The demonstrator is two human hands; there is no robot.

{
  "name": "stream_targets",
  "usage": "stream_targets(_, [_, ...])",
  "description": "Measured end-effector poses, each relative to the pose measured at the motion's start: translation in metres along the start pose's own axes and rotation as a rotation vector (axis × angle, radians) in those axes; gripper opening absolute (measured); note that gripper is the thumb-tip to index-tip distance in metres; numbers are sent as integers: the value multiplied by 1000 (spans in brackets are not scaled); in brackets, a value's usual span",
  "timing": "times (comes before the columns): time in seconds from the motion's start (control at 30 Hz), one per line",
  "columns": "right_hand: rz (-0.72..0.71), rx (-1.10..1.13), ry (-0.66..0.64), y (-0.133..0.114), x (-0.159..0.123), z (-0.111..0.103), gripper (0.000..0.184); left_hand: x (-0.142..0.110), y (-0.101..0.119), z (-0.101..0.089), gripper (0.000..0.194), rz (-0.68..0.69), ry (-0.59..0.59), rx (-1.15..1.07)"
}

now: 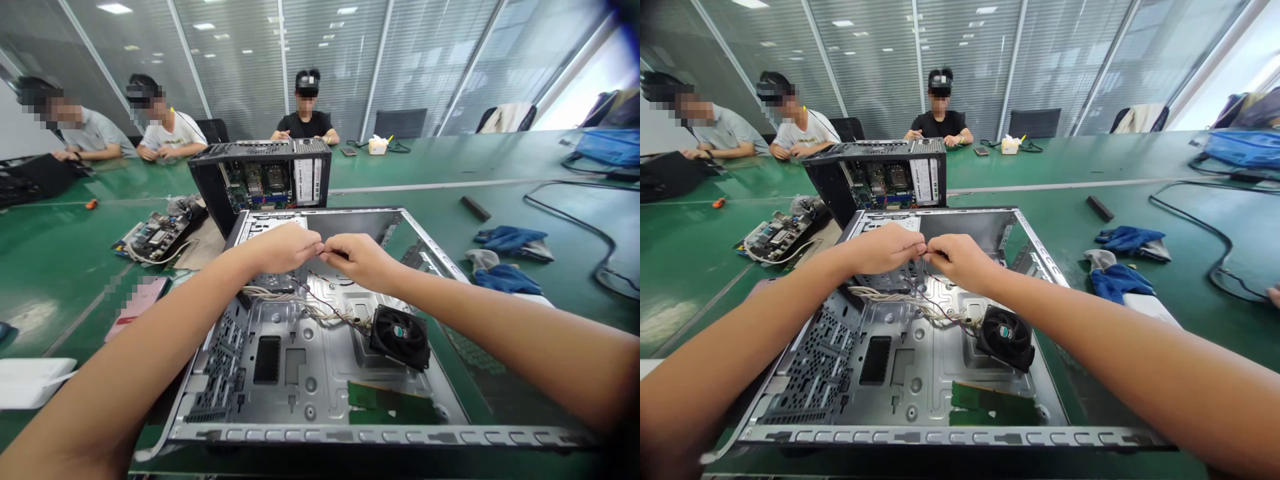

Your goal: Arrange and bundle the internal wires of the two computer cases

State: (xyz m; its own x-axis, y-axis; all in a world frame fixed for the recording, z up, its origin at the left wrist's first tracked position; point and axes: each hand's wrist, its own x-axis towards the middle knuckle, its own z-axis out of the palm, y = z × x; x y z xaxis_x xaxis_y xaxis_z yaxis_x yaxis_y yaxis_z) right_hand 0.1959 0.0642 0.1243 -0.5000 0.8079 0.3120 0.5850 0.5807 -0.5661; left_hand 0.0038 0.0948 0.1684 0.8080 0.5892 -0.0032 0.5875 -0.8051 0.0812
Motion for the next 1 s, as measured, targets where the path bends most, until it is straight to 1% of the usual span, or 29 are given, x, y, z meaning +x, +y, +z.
stream_targets(0.1, [-30,12,7,0,-1,2,15,-2,-1,-3,36,3,-50,-100])
stream_targets(0.17, [-30,41,-11,0,-3,3,13,-4,-2,-4,34,8,-56,-126])
stream_targets(0.23, [-25,55,-24,-1,-4,4,16,-6,-2,-5,29,5,-26,-119])
stream_targets(0.33, [19,80,-35,-2,-3,3,17,-8,-1,-5,17,-10,57,-134])
stream_targets(0.4, [61,112,-37,-4,-2,1,16,-9,0,-5,17,5,103,-131])
stream_targets(0.47, [80,136,-34,-5,-2,-1,17,-8,1,-6,19,36,139,-74])
stream_targets(0.57, [76,148,-40,-5,-1,-3,21,-7,3,-7,12,63,166,31])
stream_targets(0.6, [76,147,-43,-5,-2,-3,22,-7,3,-7,12,69,167,48])
stream_targets(0.67, [79,139,-45,-5,-2,-3,22,-6,3,-7,19,77,148,47])
stream_targets(0.73, [82,132,-39,-5,-3,-2,19,-6,3,-7,28,76,116,20])
stream_targets(0.8, [68,123,-25,-6,-3,-1,15,-6,2,-7,32,70,85,-14])
stream_targets(0.9, [13,84,-24,-6,-3,-1,14,-7,2,-7,30,78,50,-67])
stream_targets(1.0, [-20,41,-53,-4,-3,-1,14,-9,2,-8,24,74,22,-91])
